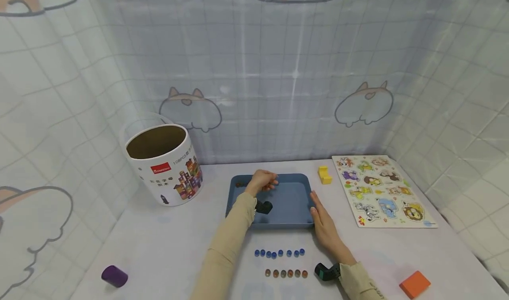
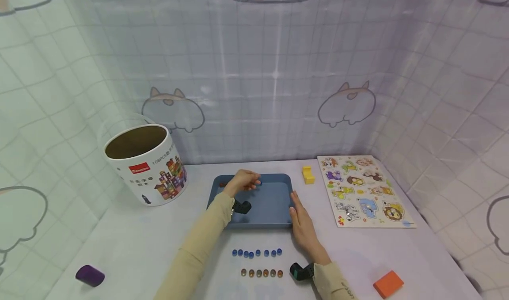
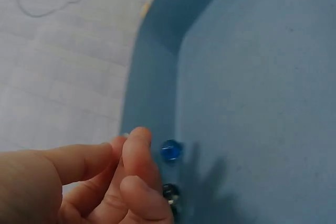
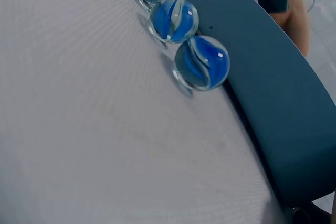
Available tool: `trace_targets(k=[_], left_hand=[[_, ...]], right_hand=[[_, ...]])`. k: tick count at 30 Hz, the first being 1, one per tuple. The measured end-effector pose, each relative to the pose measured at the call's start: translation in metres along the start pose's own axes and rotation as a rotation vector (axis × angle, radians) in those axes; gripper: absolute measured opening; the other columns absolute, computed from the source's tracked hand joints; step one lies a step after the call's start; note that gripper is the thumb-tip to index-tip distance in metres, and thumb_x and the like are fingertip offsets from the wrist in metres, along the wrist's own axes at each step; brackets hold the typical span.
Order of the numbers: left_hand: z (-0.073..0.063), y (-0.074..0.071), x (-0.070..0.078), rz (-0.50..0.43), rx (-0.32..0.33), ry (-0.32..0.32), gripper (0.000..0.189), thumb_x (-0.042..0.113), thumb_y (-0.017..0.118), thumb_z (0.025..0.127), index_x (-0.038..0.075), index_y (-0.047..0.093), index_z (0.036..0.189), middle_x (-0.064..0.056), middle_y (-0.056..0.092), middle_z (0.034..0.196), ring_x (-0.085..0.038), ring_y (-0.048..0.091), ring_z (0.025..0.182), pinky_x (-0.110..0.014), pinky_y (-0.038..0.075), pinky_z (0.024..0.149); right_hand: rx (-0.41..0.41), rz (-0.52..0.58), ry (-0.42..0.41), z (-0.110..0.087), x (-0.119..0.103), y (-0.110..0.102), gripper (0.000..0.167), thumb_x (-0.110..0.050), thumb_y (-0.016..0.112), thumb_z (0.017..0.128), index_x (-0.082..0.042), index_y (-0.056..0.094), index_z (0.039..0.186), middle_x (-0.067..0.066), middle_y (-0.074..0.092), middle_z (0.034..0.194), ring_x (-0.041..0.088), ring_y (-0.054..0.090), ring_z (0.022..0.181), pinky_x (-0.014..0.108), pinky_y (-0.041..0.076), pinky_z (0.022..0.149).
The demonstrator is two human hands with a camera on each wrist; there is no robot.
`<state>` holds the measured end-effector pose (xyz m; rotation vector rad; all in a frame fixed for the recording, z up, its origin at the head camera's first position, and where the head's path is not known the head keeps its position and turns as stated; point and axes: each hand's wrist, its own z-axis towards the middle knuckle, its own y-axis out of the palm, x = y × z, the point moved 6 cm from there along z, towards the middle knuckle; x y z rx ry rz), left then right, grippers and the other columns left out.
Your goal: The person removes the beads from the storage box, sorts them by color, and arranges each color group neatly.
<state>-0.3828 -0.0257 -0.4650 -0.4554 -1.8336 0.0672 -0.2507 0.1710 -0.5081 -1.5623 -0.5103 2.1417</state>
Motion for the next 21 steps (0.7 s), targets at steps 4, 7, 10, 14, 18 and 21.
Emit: trace_targets(k=[4,7,10,14,18,21], left_hand=[[0.002,0.006,-0.004,0.042,0.059,0.000,0.026,0.014,0.055,0.098,0.001,0.068,0.117,-0.016,0.073,0.093,-0.009,0.057,0.054,-0.021,0.046,0.052],[0.004,0.009,-0.008,0.078,0.097,0.008,0.024,0.012,0.058,0.097,0.000,0.070,0.113,-0.016,0.073,0.087,-0.009,0.055,0.050,-0.020,0.046,0.049],[0.005,0.009,-0.011,0.121,0.121,0.005,0.020,0.009,0.060,0.094,-0.002,0.072,0.107,-0.015,0.072,0.080,-0.009,0.053,0.047,-0.020,0.045,0.047],[0.005,0.009,-0.015,0.167,0.111,-0.015,0.019,0.007,0.063,0.093,-0.003,0.072,0.105,-0.011,0.071,0.072,-0.008,0.054,0.046,-0.019,0.046,0.046],[0.001,0.007,-0.014,0.188,0.066,-0.027,0.021,0.009,0.064,0.093,-0.004,0.072,0.107,-0.007,0.070,0.069,-0.008,0.056,0.047,-0.020,0.047,0.047],[-0.004,0.004,-0.011,0.174,0.023,-0.021,0.022,0.012,0.064,0.093,-0.003,0.071,0.108,-0.007,0.071,0.071,-0.007,0.057,0.049,-0.021,0.047,0.050]], right_hand=[[-0.007,0.000,0.006,0.000,0.000,0.000,0.048,-0.018,0.034,0.107,-0.006,0.027,0.153,0.015,0.023,0.160,0.039,0.022,0.147,-0.005,0.001,0.102],[-0.008,0.015,0.009,0.001,-0.003,0.000,0.048,-0.018,0.034,0.107,-0.006,0.027,0.153,0.015,0.023,0.161,0.038,0.022,0.147,-0.006,0.001,0.101],[-0.007,0.017,0.003,0.000,-0.005,0.000,0.048,-0.018,0.034,0.107,-0.005,0.027,0.153,0.015,0.023,0.160,0.038,0.022,0.147,-0.006,0.001,0.101],[0.011,-0.016,-0.026,0.000,-0.005,0.000,0.048,-0.017,0.036,0.106,-0.003,0.029,0.152,0.017,0.026,0.159,0.040,0.025,0.146,-0.004,0.002,0.105],[0.030,-0.036,-0.053,-0.001,-0.004,-0.001,0.047,-0.015,0.036,0.106,-0.001,0.031,0.150,0.019,0.028,0.158,0.042,0.027,0.144,-0.003,0.002,0.106],[0.025,-0.029,-0.044,-0.001,-0.002,-0.001,0.047,-0.015,0.035,0.106,0.000,0.030,0.151,0.020,0.027,0.158,0.043,0.025,0.144,-0.004,0.001,0.104]])
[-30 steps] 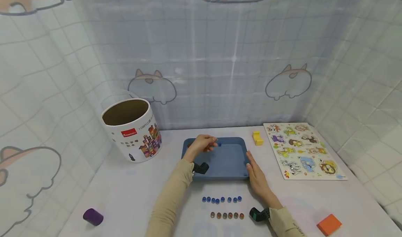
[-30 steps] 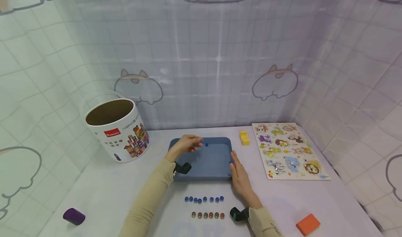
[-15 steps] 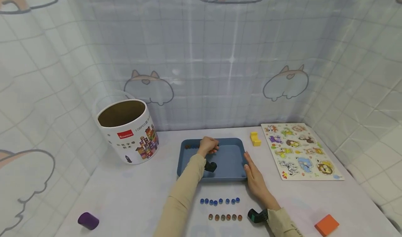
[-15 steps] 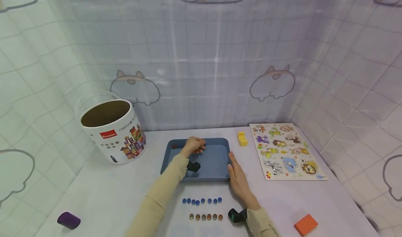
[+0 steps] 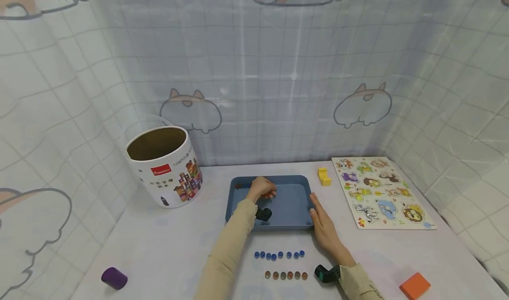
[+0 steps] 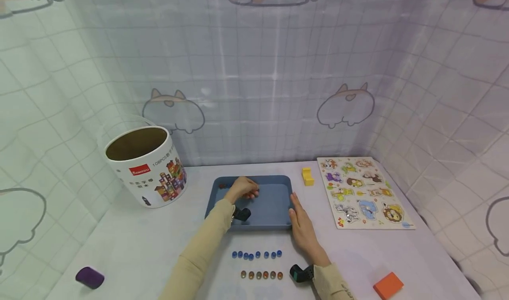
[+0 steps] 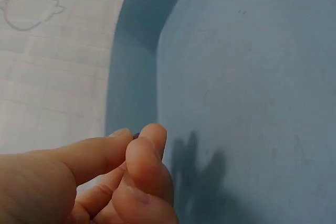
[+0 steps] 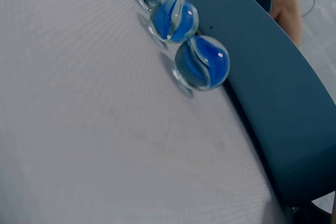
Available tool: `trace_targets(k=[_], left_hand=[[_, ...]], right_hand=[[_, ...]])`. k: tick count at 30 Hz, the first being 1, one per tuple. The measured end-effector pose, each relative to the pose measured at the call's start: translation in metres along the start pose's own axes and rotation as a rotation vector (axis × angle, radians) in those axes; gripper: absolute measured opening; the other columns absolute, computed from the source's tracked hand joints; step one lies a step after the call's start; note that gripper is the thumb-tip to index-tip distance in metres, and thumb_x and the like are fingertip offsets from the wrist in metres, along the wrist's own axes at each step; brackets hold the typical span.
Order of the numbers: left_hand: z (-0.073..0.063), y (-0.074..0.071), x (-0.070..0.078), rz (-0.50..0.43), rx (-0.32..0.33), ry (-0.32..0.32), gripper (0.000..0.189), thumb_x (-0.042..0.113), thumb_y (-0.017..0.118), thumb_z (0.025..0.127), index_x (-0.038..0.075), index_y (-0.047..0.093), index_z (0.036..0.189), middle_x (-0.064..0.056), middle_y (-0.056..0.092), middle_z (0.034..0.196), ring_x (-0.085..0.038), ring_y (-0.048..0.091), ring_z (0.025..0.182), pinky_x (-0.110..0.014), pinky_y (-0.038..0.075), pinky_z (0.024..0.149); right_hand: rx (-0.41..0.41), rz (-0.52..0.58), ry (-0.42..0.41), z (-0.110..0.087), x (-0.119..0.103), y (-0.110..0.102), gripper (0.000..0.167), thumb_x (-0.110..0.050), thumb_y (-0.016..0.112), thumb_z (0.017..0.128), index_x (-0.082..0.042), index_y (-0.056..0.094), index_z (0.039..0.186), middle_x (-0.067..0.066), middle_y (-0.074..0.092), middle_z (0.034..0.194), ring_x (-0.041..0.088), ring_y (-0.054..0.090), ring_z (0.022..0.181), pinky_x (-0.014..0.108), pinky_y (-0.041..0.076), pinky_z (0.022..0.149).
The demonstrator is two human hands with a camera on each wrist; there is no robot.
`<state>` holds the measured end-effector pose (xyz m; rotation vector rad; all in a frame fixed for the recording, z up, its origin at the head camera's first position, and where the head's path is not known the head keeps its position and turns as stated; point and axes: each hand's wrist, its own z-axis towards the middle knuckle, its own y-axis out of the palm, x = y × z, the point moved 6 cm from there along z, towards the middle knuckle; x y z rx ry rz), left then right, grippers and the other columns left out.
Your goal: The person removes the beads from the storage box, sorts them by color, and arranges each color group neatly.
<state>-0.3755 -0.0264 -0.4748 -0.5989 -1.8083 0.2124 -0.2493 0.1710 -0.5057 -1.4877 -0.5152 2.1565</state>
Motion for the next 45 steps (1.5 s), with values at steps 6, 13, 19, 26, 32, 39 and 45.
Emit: trace_targets(k=[6,13,19,26,32,39,45], left_hand=[[-0.018,-0.014,0.001,-0.110,-0.122,0.058,0.030,0.020,0.058,0.098,0.001,0.066,0.120,-0.007,0.072,0.086,-0.009,0.059,0.060,-0.024,0.047,0.060],[-0.057,-0.033,-0.001,-0.095,-0.167,0.164,0.031,0.016,0.058,0.096,0.004,0.060,0.125,-0.008,0.073,0.098,-0.016,0.059,0.064,-0.028,0.044,0.059],[-0.101,-0.044,-0.022,-0.076,-0.150,0.230,0.028,0.016,0.060,0.096,0.001,0.059,0.120,-0.018,0.073,0.097,-0.012,0.046,0.052,-0.028,0.037,0.051],[-0.147,-0.044,-0.057,-0.031,-0.214,0.293,0.028,0.018,0.063,0.094,-0.002,0.060,0.114,-0.023,0.070,0.083,-0.009,0.037,0.047,-0.022,0.034,0.045],[-0.160,-0.031,-0.085,0.074,-0.234,0.245,0.014,0.011,0.064,0.089,0.004,0.066,0.101,-0.011,0.067,0.065,-0.007,0.039,0.045,-0.021,0.031,0.042],[-0.163,-0.017,-0.100,0.123,-0.212,0.211,0.006,0.010,0.068,0.085,0.009,0.065,0.090,0.003,0.061,0.056,-0.005,0.039,0.038,-0.019,0.033,0.039],[-0.167,-0.012,-0.097,0.107,-0.229,0.192,0.008,0.011,0.070,0.085,0.010,0.065,0.091,0.003,0.060,0.054,-0.005,0.038,0.035,-0.019,0.033,0.037]], right_hand=[[-0.016,-0.007,0.031,-0.001,0.002,0.001,0.047,-0.016,0.035,0.107,-0.002,0.029,0.151,0.018,0.025,0.159,0.040,0.025,0.146,0.023,0.012,0.120],[-0.027,0.016,0.049,0.000,0.000,-0.002,0.048,-0.020,0.033,0.107,-0.005,0.028,0.153,0.015,0.023,0.160,0.038,0.023,0.147,0.000,0.003,0.109],[-0.043,0.018,0.058,0.001,0.002,-0.003,0.048,-0.021,0.033,0.107,-0.006,0.027,0.153,0.014,0.022,0.161,0.038,0.021,0.147,-0.004,0.001,0.103],[-0.016,0.013,0.008,0.003,0.001,-0.006,0.048,-0.017,0.034,0.107,-0.002,0.029,0.152,0.018,0.024,0.159,0.042,0.024,0.145,-0.005,0.002,0.103],[-0.015,0.006,0.006,0.004,0.002,-0.007,0.048,-0.019,0.034,0.107,-0.003,0.029,0.152,0.018,0.024,0.159,0.042,0.024,0.145,-0.005,0.002,0.103],[-0.009,0.014,-0.001,0.002,0.002,-0.003,0.048,-0.017,0.035,0.107,-0.003,0.029,0.152,0.019,0.025,0.158,0.043,0.025,0.144,-0.004,0.003,0.103],[-0.020,0.013,0.011,0.000,0.002,-0.002,0.048,-0.019,0.035,0.107,-0.003,0.029,0.152,0.018,0.025,0.159,0.042,0.025,0.144,-0.004,0.003,0.104]])
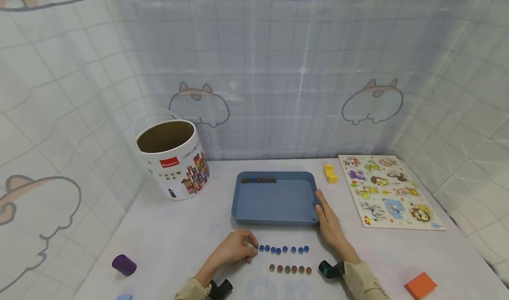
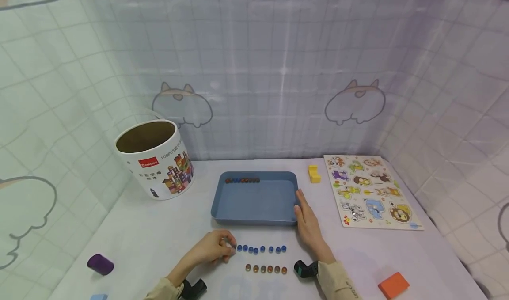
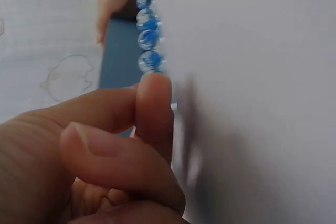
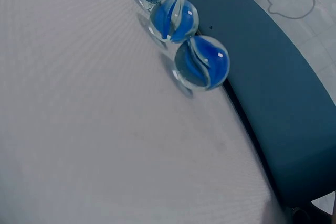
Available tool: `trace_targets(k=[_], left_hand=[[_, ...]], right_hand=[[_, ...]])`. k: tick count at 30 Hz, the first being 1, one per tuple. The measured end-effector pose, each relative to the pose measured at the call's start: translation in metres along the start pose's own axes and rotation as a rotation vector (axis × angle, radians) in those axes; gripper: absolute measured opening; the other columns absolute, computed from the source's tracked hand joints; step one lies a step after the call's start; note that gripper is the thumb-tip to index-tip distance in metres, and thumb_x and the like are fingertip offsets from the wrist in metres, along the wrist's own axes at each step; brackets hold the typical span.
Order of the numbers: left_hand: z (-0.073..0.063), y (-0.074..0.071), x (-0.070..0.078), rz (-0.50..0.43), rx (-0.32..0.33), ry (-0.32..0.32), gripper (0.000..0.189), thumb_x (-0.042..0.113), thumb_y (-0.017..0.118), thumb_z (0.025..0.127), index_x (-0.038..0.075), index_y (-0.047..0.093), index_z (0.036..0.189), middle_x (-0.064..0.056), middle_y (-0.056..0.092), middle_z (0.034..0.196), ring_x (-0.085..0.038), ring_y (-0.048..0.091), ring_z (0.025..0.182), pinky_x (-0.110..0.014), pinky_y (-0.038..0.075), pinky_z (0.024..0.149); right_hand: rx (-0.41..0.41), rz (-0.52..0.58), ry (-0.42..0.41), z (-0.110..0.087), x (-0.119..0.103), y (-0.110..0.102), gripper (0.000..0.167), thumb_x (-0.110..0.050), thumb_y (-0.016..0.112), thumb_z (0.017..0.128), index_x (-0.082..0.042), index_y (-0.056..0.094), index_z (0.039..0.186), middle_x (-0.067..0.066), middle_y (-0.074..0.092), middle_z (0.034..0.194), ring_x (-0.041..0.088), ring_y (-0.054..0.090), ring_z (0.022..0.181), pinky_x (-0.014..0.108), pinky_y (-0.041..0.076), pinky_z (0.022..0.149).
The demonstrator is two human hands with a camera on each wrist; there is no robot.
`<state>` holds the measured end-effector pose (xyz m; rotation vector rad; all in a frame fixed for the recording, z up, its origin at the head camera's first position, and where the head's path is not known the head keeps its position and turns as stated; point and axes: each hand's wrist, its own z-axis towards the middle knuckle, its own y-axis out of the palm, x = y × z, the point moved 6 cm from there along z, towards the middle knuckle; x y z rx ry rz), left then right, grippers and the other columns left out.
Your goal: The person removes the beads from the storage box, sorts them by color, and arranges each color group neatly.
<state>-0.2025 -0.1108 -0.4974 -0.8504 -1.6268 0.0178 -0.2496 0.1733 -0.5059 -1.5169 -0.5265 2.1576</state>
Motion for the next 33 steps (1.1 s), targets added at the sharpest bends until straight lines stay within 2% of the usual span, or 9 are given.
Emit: trace_targets(k=[4,7,11,15,19,22,26,29,33], left_hand=[[0.005,-0.015,0.015,0.037,0.030,0.028,0.014,0.016,0.068,0.090,0.008,0.067,0.101,-0.002,0.065,0.060,-0.007,0.042,0.036,-0.019,0.034,0.037],[0.016,-0.035,0.033,0.057,0.096,0.070,0.023,0.019,0.064,0.094,0.004,0.065,0.111,-0.009,0.071,0.074,-0.020,0.051,0.040,-0.022,0.035,0.039],[0.043,-0.060,0.049,-0.006,0.165,0.075,0.029,0.019,0.059,0.097,0.002,0.062,0.120,-0.018,0.072,0.096,-0.037,0.061,0.060,-0.031,0.042,0.045],[0.078,-0.072,0.057,-0.063,0.209,0.041,0.030,0.020,0.056,0.099,0.003,0.062,0.123,-0.016,0.070,0.106,-0.036,0.065,0.075,-0.038,0.051,0.059],[0.113,-0.074,0.062,-0.080,0.230,0.006,0.030,0.021,0.057,0.099,0.006,0.064,0.123,-0.012,0.070,0.108,-0.036,0.067,0.089,-0.043,0.054,0.072],[0.135,-0.071,0.064,-0.077,0.247,-0.016,0.027,0.019,0.057,0.098,0.006,0.067,0.120,-0.012,0.071,0.106,-0.034,0.068,0.089,-0.040,0.054,0.071],[0.155,-0.066,0.060,-0.055,0.304,-0.066,0.022,0.016,0.057,0.098,0.007,0.071,0.112,-0.011,0.073,0.098,-0.025,0.069,0.074,-0.029,0.052,0.060],[0.165,-0.061,0.055,-0.053,0.348,-0.102,0.019,0.014,0.059,0.096,0.007,0.073,0.107,-0.011,0.073,0.093,-0.016,0.066,0.062,-0.024,0.050,0.054],[0.175,-0.055,0.052,-0.082,0.391,-0.093,0.018,0.011,0.062,0.093,0.005,0.074,0.106,-0.013,0.074,0.092,-0.009,0.061,0.053,-0.021,0.048,0.049]], right_hand=[[-0.001,0.002,0.005,0.000,0.000,-0.001,0.048,-0.021,0.034,0.107,-0.003,0.029,0.152,0.018,0.024,0.159,0.042,0.024,0.145,-0.003,0.002,0.105],[0.004,-0.003,0.005,0.000,0.001,-0.001,0.048,-0.021,0.034,0.107,-0.004,0.029,0.152,0.018,0.025,0.159,0.042,0.025,0.144,-0.004,0.003,0.104],[0.012,0.005,0.002,0.000,0.000,-0.001,0.048,-0.020,0.035,0.107,-0.004,0.030,0.152,0.019,0.026,0.158,0.043,0.025,0.144,-0.005,0.003,0.102],[0.002,0.006,0.011,0.000,0.000,0.000,0.048,-0.020,0.035,0.107,-0.004,0.029,0.152,0.018,0.025,0.159,0.041,0.024,0.145,-0.005,0.002,0.103],[-0.006,0.005,0.017,0.000,0.000,0.002,0.048,-0.019,0.035,0.107,-0.004,0.028,0.152,0.018,0.025,0.159,0.042,0.024,0.145,-0.004,0.001,0.103],[-0.001,0.009,0.015,0.000,0.001,0.002,0.048,-0.018,0.035,0.107,-0.004,0.028,0.152,0.018,0.025,0.159,0.042,0.024,0.145,-0.003,0.002,0.105],[-0.002,0.008,0.017,0.000,0.002,0.004,0.048,-0.018,0.035,0.107,-0.004,0.028,0.152,0.018,0.024,0.159,0.040,0.024,0.146,0.001,0.003,0.109],[-0.003,0.004,0.018,0.000,0.002,0.005,0.048,-0.019,0.034,0.107,-0.004,0.028,0.152,0.018,0.024,0.159,0.040,0.024,0.146,0.000,0.002,0.108],[0.016,-0.003,0.000,0.001,0.003,0.003,0.048,-0.018,0.036,0.107,-0.002,0.030,0.151,0.019,0.026,0.158,0.042,0.025,0.145,-0.004,0.001,0.104]])
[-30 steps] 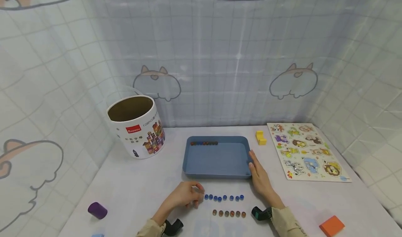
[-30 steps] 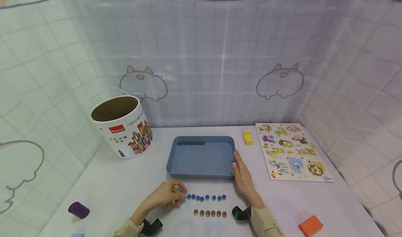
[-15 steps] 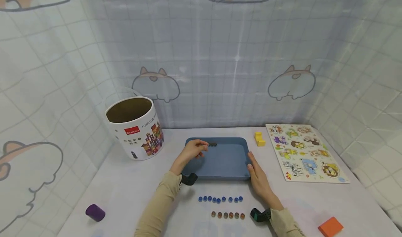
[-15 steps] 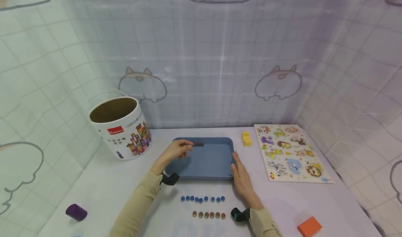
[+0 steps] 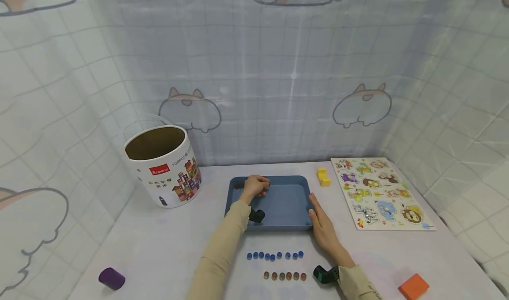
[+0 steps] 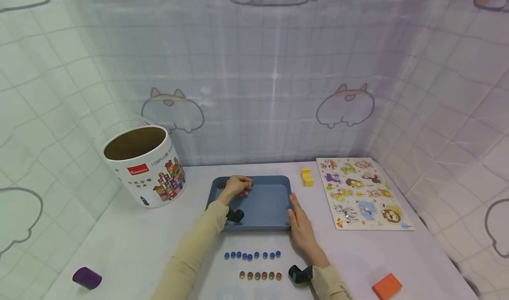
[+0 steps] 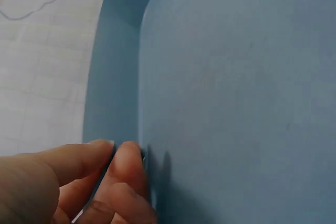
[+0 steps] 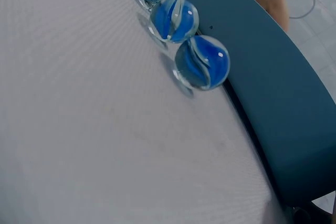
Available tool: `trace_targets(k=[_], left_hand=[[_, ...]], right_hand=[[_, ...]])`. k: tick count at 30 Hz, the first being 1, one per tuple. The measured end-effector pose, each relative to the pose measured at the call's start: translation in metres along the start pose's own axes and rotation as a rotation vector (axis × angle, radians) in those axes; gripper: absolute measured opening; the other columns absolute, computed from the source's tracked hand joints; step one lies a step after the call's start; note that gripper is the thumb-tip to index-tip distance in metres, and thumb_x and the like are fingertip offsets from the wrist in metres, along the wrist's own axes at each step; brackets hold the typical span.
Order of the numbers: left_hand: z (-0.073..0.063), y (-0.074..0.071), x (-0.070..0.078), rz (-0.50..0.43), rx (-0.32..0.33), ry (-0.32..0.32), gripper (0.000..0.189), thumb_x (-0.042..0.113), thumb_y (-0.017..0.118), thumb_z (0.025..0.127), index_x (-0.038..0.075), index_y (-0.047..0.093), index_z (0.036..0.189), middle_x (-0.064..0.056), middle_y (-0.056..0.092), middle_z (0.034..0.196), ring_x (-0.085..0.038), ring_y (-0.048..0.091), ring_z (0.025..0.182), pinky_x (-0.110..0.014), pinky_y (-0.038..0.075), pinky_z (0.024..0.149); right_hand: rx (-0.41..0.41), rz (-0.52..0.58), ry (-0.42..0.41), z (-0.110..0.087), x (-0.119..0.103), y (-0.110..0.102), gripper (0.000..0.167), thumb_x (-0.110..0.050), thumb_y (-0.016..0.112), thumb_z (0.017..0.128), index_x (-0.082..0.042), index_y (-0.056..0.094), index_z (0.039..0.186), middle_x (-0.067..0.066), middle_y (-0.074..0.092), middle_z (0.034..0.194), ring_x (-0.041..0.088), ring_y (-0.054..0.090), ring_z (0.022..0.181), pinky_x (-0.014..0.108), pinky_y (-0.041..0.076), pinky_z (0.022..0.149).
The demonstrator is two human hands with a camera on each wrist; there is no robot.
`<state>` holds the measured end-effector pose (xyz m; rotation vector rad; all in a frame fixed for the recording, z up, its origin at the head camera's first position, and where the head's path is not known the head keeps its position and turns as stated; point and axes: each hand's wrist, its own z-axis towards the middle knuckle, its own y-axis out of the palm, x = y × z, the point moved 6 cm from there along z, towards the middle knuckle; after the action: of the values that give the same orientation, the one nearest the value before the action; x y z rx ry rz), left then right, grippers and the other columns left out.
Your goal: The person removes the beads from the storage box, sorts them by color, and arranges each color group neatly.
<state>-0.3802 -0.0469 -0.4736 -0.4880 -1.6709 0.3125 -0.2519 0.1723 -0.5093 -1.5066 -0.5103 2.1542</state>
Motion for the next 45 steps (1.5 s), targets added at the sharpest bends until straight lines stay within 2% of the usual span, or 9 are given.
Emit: trace_targets(k=[5,12,16,19,28,37,42,45], left_hand=[[0.003,0.006,-0.004,-0.015,0.052,-0.008,0.017,0.008,0.065,0.091,0.005,0.075,0.104,-0.014,0.074,0.090,-0.006,0.057,0.047,-0.018,0.045,0.045],[0.004,0.009,-0.007,0.000,0.088,-0.075,0.018,0.002,0.065,0.088,0.001,0.074,0.103,-0.014,0.075,0.083,-0.007,0.054,0.041,-0.018,0.043,0.040],[0.005,0.009,-0.011,0.005,0.056,-0.107,0.022,0.002,0.061,0.088,-0.003,0.073,0.106,-0.006,0.069,0.065,-0.007,0.053,0.041,-0.018,0.042,0.040],[0.002,0.008,-0.014,-0.003,0.027,-0.105,0.022,0.003,0.060,0.088,-0.005,0.072,0.105,-0.001,0.063,0.057,-0.008,0.054,0.041,-0.018,0.042,0.041],[-0.007,0.008,-0.015,-0.024,0.002,-0.071,0.021,0.008,0.065,0.090,-0.004,0.072,0.105,-0.004,0.067,0.063,-0.007,0.056,0.045,-0.019,0.046,0.045],[-0.010,0.012,-0.016,-0.053,-0.033,-0.097,0.022,0.009,0.065,0.091,-0.003,0.071,0.108,-0.001,0.064,0.063,-0.006,0.056,0.045,-0.017,0.048,0.045],[-0.014,0.012,-0.013,-0.083,-0.088,-0.112,0.024,0.011,0.064,0.092,-0.003,0.069,0.112,-0.002,0.063,0.066,-0.006,0.056,0.047,-0.017,0.049,0.047],[-0.017,0.009,-0.013,-0.128,-0.125,-0.145,0.025,0.012,0.064,0.093,-0.003,0.067,0.113,-0.002,0.064,0.068,-0.006,0.056,0.050,-0.017,0.047,0.048]], right_hand=[[0.004,-0.001,-0.017,0.000,-0.001,0.000,0.048,-0.020,0.036,0.107,0.000,0.031,0.150,0.020,0.028,0.157,0.043,0.026,0.144,-0.006,0.002,0.103],[-0.005,0.005,-0.005,0.000,-0.001,0.000,0.048,-0.017,0.036,0.106,-0.001,0.030,0.151,0.020,0.027,0.158,0.042,0.026,0.144,-0.006,0.002,0.102],[-0.012,0.010,0.007,0.000,-0.002,-0.001,0.048,-0.017,0.037,0.106,-0.002,0.030,0.151,0.018,0.027,0.159,0.040,0.025,0.145,-0.006,0.001,0.102],[-0.017,0.014,0.014,0.000,-0.004,-0.002,0.048,-0.018,0.036,0.107,-0.003,0.030,0.151,0.017,0.026,0.159,0.039,0.025,0.146,-0.006,0.002,0.102],[-0.004,0.015,0.009,-0.001,-0.004,-0.003,0.047,-0.017,0.034,0.107,-0.003,0.030,0.151,0.018,0.026,0.158,0.042,0.025,0.144,-0.006,0.002,0.102],[0.017,0.014,0.009,-0.002,-0.004,-0.006,0.046,-0.019,0.034,0.107,-0.003,0.032,0.150,0.018,0.030,0.157,0.041,0.028,0.143,-0.005,0.003,0.102],[0.019,0.024,0.014,-0.002,-0.004,-0.006,0.047,-0.019,0.035,0.107,-0.004,0.032,0.151,0.018,0.029,0.157,0.041,0.027,0.144,-0.005,0.003,0.103],[0.015,0.024,0.009,-0.004,-0.004,-0.004,0.047,-0.021,0.035,0.107,-0.003,0.032,0.151,0.019,0.027,0.158,0.042,0.026,0.144,-0.005,0.003,0.103]])
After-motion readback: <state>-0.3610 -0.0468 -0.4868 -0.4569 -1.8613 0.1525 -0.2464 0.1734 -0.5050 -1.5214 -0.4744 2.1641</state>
